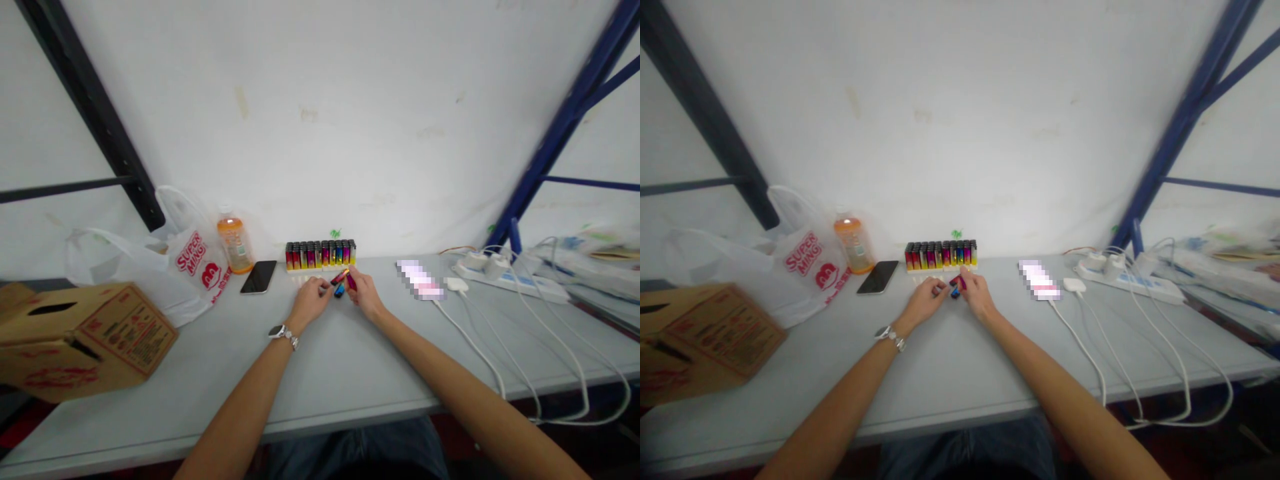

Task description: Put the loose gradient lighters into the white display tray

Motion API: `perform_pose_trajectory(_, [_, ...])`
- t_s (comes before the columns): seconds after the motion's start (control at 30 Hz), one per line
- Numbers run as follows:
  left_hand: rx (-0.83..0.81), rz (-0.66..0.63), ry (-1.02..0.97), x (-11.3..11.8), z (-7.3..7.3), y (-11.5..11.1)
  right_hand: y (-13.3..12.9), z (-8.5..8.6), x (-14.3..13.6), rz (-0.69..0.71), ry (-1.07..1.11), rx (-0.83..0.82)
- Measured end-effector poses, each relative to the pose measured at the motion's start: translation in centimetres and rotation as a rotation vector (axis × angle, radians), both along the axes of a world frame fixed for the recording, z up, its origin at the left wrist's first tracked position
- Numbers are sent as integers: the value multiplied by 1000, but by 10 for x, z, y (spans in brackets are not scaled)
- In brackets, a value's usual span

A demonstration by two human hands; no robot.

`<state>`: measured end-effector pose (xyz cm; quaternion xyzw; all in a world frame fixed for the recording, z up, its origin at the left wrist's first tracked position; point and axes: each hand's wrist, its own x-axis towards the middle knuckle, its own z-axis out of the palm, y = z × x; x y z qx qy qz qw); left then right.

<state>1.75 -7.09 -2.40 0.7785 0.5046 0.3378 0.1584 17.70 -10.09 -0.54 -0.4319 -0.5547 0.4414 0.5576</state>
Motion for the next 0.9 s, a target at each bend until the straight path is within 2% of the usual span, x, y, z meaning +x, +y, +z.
perform_pose_trajectory(0.13, [-15,9,55,4,4,-6,-2,-2,3,-68,115,-132])
perform_pose_trajectory(0.23, [-1,10,66,4,4,-6,-1,-2,2,-126,120,-98])
perform_pose_trajectory(0.43, [20,-2,86,4,3,-4,-3,0,-1,-146,178,-113])
perform_pose_trajectory(0.53, [20,3,84,4,4,-6,-3,1,0,-116,236,-165])
perform_pose_trajectory(0.7, [16,12,74,4,5,-9,1,3,7,56,322,-240])
perform_pose_trajectory(0.9, [48,15,106,7,4,-13,1,3,7,-40,257,-254])
